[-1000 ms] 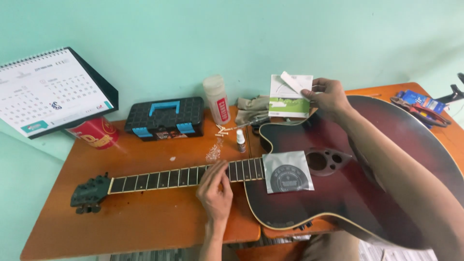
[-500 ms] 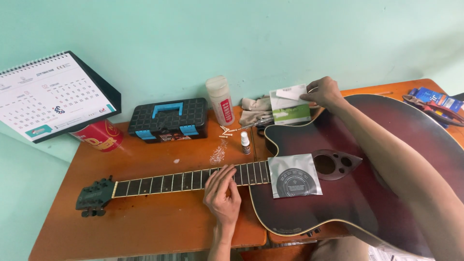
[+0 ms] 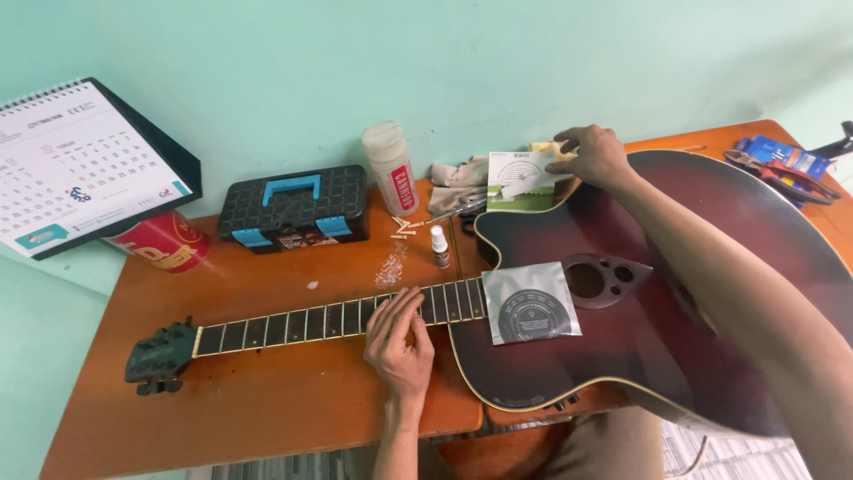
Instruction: The person removes guitar strings from their packaging and feeds them through the bridge and soundhole of a guitar.
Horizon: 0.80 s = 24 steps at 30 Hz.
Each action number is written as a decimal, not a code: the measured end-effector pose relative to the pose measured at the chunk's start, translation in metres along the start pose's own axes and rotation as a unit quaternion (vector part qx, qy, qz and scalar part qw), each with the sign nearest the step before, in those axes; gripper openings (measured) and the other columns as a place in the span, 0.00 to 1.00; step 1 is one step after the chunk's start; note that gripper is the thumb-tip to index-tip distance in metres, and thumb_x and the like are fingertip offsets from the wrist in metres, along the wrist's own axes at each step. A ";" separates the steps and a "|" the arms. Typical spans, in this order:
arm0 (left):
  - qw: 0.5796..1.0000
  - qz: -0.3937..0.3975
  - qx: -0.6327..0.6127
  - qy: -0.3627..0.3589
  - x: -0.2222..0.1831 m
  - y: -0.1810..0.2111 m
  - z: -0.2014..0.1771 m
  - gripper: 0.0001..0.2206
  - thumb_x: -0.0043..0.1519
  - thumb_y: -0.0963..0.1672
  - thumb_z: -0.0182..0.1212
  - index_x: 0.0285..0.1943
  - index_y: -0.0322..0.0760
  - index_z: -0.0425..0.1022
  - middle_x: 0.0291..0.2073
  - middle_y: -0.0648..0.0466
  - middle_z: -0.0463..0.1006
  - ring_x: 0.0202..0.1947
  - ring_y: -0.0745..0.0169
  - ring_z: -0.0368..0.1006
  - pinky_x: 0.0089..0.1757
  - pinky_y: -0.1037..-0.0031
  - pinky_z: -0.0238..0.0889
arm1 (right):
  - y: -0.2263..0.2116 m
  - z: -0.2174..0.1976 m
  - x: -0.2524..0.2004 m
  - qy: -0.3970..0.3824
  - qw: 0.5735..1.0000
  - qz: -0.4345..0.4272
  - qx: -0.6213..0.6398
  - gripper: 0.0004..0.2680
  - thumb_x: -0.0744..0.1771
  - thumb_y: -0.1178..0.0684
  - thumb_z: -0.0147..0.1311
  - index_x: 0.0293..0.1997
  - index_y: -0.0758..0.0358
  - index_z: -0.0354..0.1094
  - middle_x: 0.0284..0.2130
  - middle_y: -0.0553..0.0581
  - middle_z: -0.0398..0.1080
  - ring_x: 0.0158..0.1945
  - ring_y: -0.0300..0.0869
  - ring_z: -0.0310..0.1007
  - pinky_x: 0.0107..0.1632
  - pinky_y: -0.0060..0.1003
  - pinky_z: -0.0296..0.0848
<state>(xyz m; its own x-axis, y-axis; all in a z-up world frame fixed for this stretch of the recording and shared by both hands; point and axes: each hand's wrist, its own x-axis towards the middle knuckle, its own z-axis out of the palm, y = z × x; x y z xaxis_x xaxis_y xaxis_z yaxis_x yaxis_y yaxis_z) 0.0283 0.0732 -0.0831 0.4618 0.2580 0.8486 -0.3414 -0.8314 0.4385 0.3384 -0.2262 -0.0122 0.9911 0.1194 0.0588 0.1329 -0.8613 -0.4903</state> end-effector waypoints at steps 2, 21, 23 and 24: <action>1.000 -0.001 -0.002 -0.004 0.001 0.001 -0.002 0.10 0.62 0.36 0.59 0.47 0.35 0.83 0.45 0.52 0.85 0.50 0.57 0.82 0.57 0.63 0.70 | 0.005 -0.006 -0.010 0.022 1.000 -0.015 -0.005 0.25 0.58 0.41 0.72 0.60 0.52 0.74 0.46 0.49 0.79 0.51 0.48 0.74 0.50 0.47 0.70; 0.985 -0.086 -0.145 -0.032 0.018 0.045 -0.007 0.11 0.60 0.34 0.56 0.45 0.35 0.83 0.42 0.45 0.85 0.46 0.43 0.81 0.52 0.58 0.69 | -0.078 -0.043 -0.273 -0.101 0.951 -0.291 -0.005 0.30 0.58 0.41 0.70 0.67 0.55 0.66 0.64 0.71 0.65 0.68 0.70 0.61 0.60 0.70 0.64; 0.982 -0.077 -0.162 -0.058 0.021 0.055 -0.005 0.11 0.61 0.34 0.56 0.45 0.34 0.83 0.43 0.43 0.85 0.47 0.41 0.80 0.52 0.57 0.70 | -0.074 -0.035 -0.275 -0.093 0.952 -0.293 -0.006 0.29 0.60 0.40 0.68 0.67 0.55 0.66 0.63 0.72 0.66 0.68 0.69 0.61 0.59 0.69 0.64; 0.977 -0.071 -0.178 -0.089 0.021 0.060 -0.005 0.11 0.61 0.34 0.56 0.46 0.33 0.83 0.43 0.41 0.84 0.48 0.40 0.80 0.52 0.57 0.70 | -0.071 -0.030 -0.277 -0.088 0.952 -0.292 -0.007 0.28 0.61 0.39 0.66 0.68 0.55 0.65 0.63 0.72 0.66 0.68 0.69 0.62 0.59 0.69 0.65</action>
<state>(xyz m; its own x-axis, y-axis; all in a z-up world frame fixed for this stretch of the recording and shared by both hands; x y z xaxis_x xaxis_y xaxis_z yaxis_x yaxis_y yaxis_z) 0.0130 0.0311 -0.0370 0.6496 0.2431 0.7204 -0.5120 -0.5606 0.6508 0.0547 -0.2126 0.0326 0.7315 0.6599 0.1714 0.6626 -0.6287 -0.4071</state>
